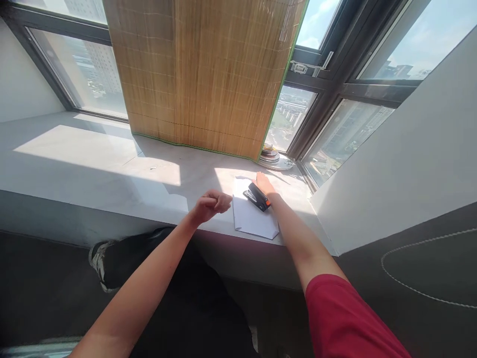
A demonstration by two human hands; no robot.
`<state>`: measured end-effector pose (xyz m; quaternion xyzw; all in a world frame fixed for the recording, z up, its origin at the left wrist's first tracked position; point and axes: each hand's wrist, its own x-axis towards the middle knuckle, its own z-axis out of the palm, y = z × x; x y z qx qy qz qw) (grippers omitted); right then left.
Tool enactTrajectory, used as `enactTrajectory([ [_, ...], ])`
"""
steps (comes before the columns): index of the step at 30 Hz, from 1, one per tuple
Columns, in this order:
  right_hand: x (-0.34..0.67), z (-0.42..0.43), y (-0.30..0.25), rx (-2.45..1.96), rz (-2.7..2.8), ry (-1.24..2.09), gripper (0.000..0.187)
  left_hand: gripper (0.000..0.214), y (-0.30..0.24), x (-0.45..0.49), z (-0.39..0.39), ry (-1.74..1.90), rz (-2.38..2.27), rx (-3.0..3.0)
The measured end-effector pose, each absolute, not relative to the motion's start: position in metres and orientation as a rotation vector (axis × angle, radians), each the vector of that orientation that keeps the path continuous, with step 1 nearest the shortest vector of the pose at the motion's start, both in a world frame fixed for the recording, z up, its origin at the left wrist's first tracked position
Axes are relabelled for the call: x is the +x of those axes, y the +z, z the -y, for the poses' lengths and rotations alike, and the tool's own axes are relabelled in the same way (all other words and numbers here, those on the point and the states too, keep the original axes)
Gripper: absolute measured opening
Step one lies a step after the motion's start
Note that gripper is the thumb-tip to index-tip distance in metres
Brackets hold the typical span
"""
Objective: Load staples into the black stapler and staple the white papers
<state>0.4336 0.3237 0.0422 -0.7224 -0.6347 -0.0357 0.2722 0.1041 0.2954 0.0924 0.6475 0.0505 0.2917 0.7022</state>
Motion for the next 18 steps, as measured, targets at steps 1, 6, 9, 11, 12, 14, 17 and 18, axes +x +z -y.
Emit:
enactTrajectory([
  [1,0.424,-0.331,0.042,-1.999,1.721,-0.047,0.015,0.031,0.093,0.104,-0.292,0.477,0.035,1.393],
  [6,0.357,-0.389,0.04,-2.078,1.749,0.034,0.03,0.033,0.098,0.123,-0.266,-0.301,0.406,1.344],
  [9,0.306,-0.427,0.036,-2.082,1.779,0.056,0.032,0.025,0.091,0.142,-0.25,-0.665,0.546,1.397],
  [11,0.271,-0.449,0.034,-2.037,1.793,0.099,0.032,0.023,0.082,0.15,-0.244,-0.79,0.593,1.427],
  [12,0.254,-0.458,0.032,-2.002,1.798,0.125,0.033,0.023,0.076,0.152,-0.244,-0.828,0.603,1.441],
  [14,0.226,-0.473,0.029,-1.949,1.812,0.161,0.036,0.022,0.063,0.152,-0.245,-0.863,0.619,1.459],
  [17,0.201,-0.484,0.029,-1.915,1.792,0.188,0.039,0.022,0.045,0.153,-0.244,-0.847,0.601,1.465],
  [18,0.197,-0.484,0.03,-1.889,1.756,0.191,0.039,0.023,0.04,0.154,-0.243,-0.839,0.582,1.475],
])
